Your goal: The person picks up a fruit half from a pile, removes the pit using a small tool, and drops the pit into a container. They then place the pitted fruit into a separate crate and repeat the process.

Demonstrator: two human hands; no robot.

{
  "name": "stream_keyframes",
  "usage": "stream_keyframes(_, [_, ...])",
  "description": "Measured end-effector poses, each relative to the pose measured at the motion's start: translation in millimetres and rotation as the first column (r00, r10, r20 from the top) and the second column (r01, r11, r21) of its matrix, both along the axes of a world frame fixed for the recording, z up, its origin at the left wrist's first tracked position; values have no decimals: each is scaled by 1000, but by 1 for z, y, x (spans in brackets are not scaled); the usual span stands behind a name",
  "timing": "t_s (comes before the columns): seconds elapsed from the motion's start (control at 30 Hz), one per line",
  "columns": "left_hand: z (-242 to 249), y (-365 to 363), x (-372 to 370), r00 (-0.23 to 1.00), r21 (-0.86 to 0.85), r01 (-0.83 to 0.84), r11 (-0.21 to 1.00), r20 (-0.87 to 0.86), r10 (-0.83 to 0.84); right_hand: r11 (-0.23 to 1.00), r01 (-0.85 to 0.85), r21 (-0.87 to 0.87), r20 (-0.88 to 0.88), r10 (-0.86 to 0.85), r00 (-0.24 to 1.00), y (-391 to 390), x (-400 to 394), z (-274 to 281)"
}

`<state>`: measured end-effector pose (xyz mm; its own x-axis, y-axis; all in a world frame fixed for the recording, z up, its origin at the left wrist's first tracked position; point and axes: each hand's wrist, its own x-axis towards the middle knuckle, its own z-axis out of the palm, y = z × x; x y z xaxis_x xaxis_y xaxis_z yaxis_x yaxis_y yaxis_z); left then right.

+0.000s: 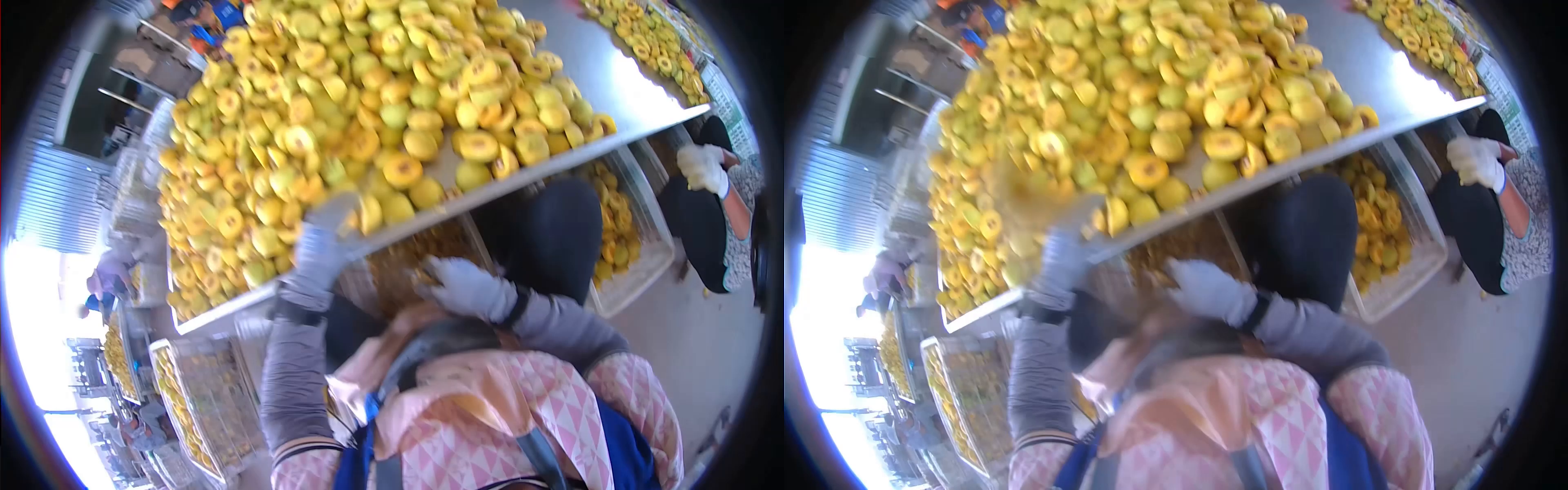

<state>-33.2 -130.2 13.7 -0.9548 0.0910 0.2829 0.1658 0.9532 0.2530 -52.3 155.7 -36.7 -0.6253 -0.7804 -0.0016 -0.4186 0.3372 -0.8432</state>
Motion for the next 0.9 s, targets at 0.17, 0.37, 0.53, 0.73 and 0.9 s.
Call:
stream_keyframes(0.17, [31,24,-50,957,-218,173,961,269,-111,999,26,21,155,-28,988,3,-8,34])
stream_keyframes(0.37, [12,8,-51,946,-7,7,1000,325,-4,967,58,-246,-16,-64,998,-2,-18,10])
stream_keyframes(0.53, [-12,5,-40,989,529,-143,837,93,110,897,228,-378,155,-181,971,-6,-18,18])
stream_keyframes(0.73, [30,67,-3,941,907,-331,262,337,22,834,365,-414,426,-177,887,-19,-32,24])
stream_keyframes(0.9, [22,97,21,955,925,-297,-237,291,-62,792,457,-406,783,43,620,-14,-30,45])
